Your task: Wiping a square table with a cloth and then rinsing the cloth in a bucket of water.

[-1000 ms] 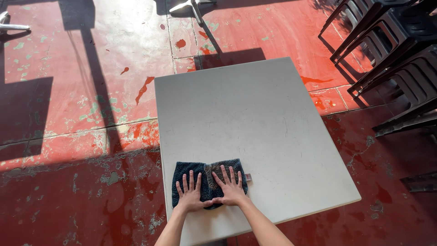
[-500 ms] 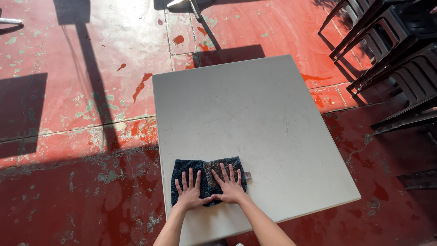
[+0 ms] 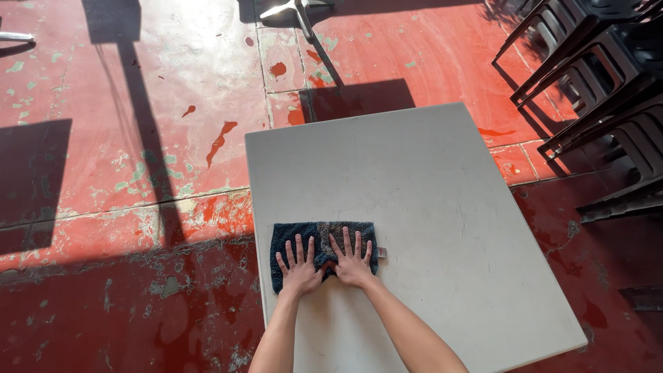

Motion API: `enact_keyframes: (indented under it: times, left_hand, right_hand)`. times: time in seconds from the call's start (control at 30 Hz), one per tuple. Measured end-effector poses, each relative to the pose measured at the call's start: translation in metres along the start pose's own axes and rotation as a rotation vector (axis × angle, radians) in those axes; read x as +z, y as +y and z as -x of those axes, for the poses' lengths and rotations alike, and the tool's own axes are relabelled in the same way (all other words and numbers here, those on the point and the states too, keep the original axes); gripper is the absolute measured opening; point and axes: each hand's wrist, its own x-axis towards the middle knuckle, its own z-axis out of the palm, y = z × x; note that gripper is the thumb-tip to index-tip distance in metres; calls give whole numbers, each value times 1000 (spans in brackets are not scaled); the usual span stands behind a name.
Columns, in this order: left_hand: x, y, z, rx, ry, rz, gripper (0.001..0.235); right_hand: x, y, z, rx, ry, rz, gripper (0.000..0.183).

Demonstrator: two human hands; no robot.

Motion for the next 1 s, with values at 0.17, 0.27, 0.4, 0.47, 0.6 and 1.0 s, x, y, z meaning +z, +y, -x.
enact_keyframes:
  times: [0.17,0.27,0.4,0.47,0.6,1.0]
  left_hand:
    - [-38,-8,-102,-20,120,21,89]
    - [-72,-17,-158,-25,176,18,86]
    - [-108,-19,-192,-10,156,21,83]
    - [-112,-22,-182,17,169,-6,80]
    - [-94,-27,-141,59,153,-96,80]
    - [81,-14,152,3,101,-123,84]
  right_hand:
    - [-32,4,-112,-9,42,26,81]
    - [-53,0,-178,2,74,31,79]
    - [-76,-7,-214,72,67,47,78]
    - [-76,-9,-206,78,76,42,78]
    - [-58,-14,-158,42,105,20,73]
    - [66,-34,151,-11,-37,-29,70]
